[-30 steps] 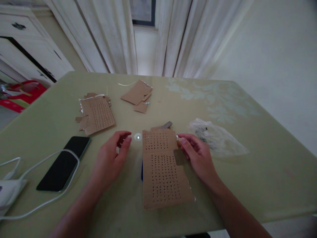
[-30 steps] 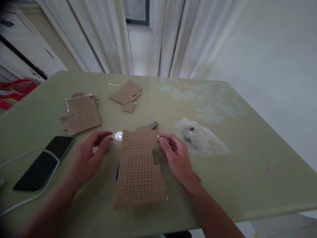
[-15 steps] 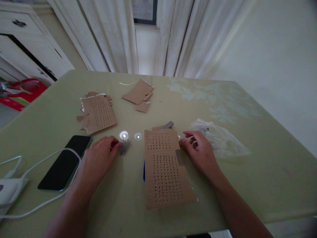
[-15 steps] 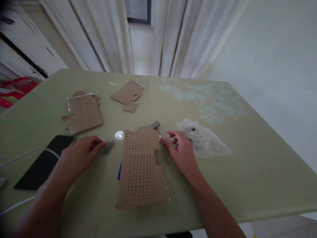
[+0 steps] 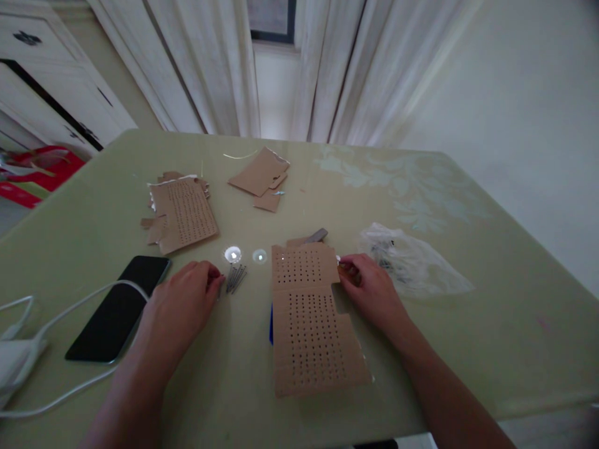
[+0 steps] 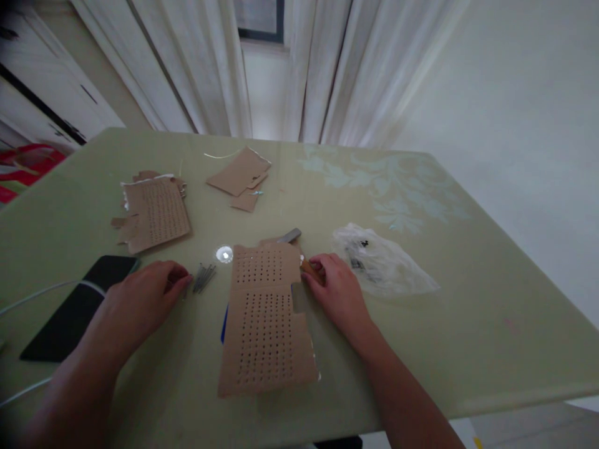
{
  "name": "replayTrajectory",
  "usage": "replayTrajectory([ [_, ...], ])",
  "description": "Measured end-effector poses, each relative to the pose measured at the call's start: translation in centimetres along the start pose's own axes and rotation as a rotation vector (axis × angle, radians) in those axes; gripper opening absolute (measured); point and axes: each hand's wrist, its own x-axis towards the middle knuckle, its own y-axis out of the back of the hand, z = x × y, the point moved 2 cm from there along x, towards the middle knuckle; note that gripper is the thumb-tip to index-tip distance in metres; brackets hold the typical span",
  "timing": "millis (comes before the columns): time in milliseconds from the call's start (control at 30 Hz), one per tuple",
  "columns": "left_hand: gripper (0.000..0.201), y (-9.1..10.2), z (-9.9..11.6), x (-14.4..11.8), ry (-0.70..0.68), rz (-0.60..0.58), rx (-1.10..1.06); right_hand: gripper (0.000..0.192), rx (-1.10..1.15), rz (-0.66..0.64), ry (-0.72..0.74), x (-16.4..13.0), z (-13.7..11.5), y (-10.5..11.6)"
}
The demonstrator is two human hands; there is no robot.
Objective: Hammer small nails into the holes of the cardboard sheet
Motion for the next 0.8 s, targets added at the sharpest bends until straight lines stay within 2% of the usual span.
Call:
replayTrajectory([
  [167,0.031,0.0,-0.1,-0.4,0.006,0.004,0.082,0.013,-0.064,-0.017,0.008,-0.2,-0.1,-0.3],
  [367,0.029,0.0,0.5,-1.0,-0.045,-0.007,0.181,0.019,-0.099,-0.051,0.026,-0.7,-0.6,-0.2],
  [533,0.029,-0.3,0.7,-1.1,-0.116,0.104,0.267,0.022,-0.064,-0.049,0.015,-1.0,-1.0,0.2],
  [633,0.029,0.4,0.9,-1.1,-0.115,0.292,0.096,0.024,-0.019,-0.014,-0.005,-0.9,-1.2,0.6],
  [733,0.027,1.4,2.0,-1.6,-0.218,0.513,-0.250,0.028,0.032,0.059,-0.037,-0.8,-1.3,1.4],
  [800,0.023,1.7,3.0,-2.0,-0.314,0.540,-0.493,0.030,0.069,0.122,-0.062,-0.7,-1.4,2.1],
])
